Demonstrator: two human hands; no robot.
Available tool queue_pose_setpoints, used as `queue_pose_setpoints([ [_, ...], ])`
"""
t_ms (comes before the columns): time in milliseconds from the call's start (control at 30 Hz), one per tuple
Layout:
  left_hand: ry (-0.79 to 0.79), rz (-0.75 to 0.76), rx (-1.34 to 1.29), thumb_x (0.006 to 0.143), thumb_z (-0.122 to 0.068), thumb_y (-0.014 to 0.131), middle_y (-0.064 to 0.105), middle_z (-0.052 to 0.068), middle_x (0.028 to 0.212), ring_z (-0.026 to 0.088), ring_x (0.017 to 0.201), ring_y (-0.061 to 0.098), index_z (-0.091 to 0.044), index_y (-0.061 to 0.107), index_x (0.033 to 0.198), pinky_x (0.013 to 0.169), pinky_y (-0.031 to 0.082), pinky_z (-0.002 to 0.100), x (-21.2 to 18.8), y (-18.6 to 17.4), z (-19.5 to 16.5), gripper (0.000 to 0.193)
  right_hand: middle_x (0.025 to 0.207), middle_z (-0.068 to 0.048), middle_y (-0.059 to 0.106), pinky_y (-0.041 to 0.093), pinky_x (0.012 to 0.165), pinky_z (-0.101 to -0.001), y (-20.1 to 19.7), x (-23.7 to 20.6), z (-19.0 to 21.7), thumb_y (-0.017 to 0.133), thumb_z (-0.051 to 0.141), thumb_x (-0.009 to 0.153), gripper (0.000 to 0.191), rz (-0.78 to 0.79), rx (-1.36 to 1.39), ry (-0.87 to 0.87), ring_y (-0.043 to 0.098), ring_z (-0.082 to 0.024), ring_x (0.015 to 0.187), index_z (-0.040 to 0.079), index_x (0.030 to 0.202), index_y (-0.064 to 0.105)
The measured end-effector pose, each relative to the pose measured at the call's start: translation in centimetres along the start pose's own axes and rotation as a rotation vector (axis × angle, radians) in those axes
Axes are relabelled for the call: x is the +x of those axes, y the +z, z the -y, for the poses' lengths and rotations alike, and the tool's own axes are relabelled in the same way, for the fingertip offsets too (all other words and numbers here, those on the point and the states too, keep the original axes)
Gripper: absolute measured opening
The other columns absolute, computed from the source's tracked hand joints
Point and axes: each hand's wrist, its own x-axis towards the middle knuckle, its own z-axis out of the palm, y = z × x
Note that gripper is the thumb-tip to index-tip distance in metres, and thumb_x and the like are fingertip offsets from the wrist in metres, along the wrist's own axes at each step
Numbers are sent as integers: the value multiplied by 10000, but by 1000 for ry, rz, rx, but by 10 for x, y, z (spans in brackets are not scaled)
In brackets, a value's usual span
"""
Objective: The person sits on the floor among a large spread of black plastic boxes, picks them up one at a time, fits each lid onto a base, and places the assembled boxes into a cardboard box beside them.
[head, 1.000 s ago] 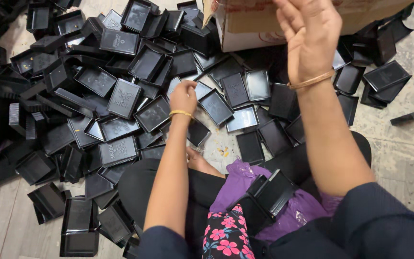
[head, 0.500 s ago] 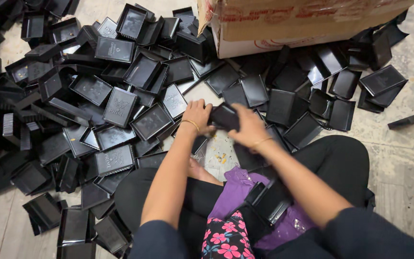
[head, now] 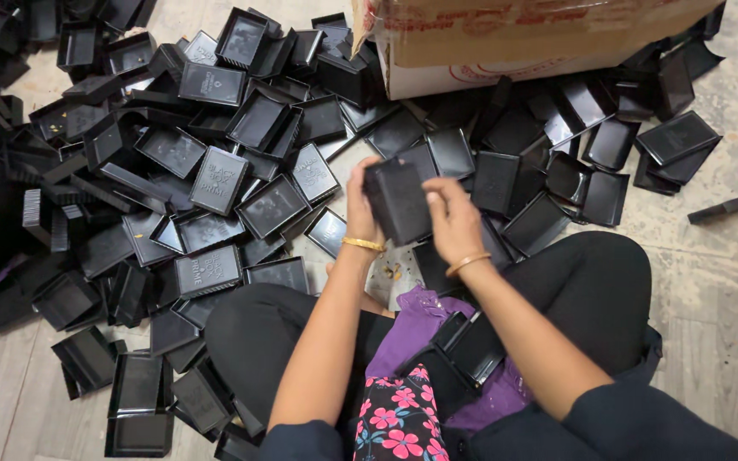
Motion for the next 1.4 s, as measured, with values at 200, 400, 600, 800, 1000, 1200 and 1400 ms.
queue_pose_setpoints([
  [200, 31, -68, 157, 1064, -620, 358, 693, 119, 1084, 226, 901, 688, -91, 539, 1386, 794, 593, 361, 5, -8, 6, 646, 1217, -248, 620, 522, 923, -407, -11, -17, 28, 889, 344, 802, 871, 176, -86, -204, 641, -331, 1083, 17, 1473, 440],
  [400, 24, -3, 304, 1039, -620, 339, 702, 91, 1194, 162, 988, 683, -57, 520, 1495, 902, 568, 304, 0, 4, 5, 747, 1274, -129, 681, 597, 978, -358, -14, -2, 30, 868, 275, 763, 868, 302, 316, 199, 679, -187, 1136, 155, 1529, 477],
  [600, 62, -63, 321, 1041, -605, 336, 667, 48, 1225, 136, 996, 657, -107, 496, 1517, 897, 549, 299, 1, 3, 14, 707, 1300, -105, 630, 579, 985, -361, -13, -4, 16, 847, 214, 809, 807, 404, 523, 150, 652, -163, 1141, 145, 1528, 487],
  [800, 374, -38, 925, 1074, -542, 458, 687, 74, 950, 161, 839, 668, -74, 646, 1145, 796, 534, 323, 6, -4, -6, 509, 1164, -27, 713, 607, 834, -313, -23, 6, 14, 723, 306, 856, 584, 600, 975, 617, 691, -109, 1025, 107, 1392, 605],
  [1000, 623, -371, 1277, 960, -441, 669, 596, 129, 657, 229, 590, 554, -25, 595, 812, 620, 473, 384, 0, 2, -32, 448, 913, -31, 734, 567, 713, -286, -26, -4, 42, 766, 385, 841, 526, 415, 240, 129, 653, -99, 776, 7, 1193, 665],
  [1200, 650, -244, 937, 1087, -380, 569, 627, 54, 932, 147, 811, 543, -46, 619, 1057, 774, 472, 309, -1, 9, -35, 339, 713, -104, 633, 522, 622, -336, -54, 41, 74, 910, 396, 809, 514, 361, -285, -104, 601, -134, 636, -50, 770, 656],
  [1400, 368, -205, 854, 1026, -349, 546, 731, 22, 981, 125, 843, 680, -90, 623, 1149, 760, 541, 267, 30, -3, -65, 297, 893, -72, 695, 614, 731, -431, -157, 187, 79, 698, 328, 971, 250, -59, 455, -92, 714, -247, 805, 79, 950, 696],
])
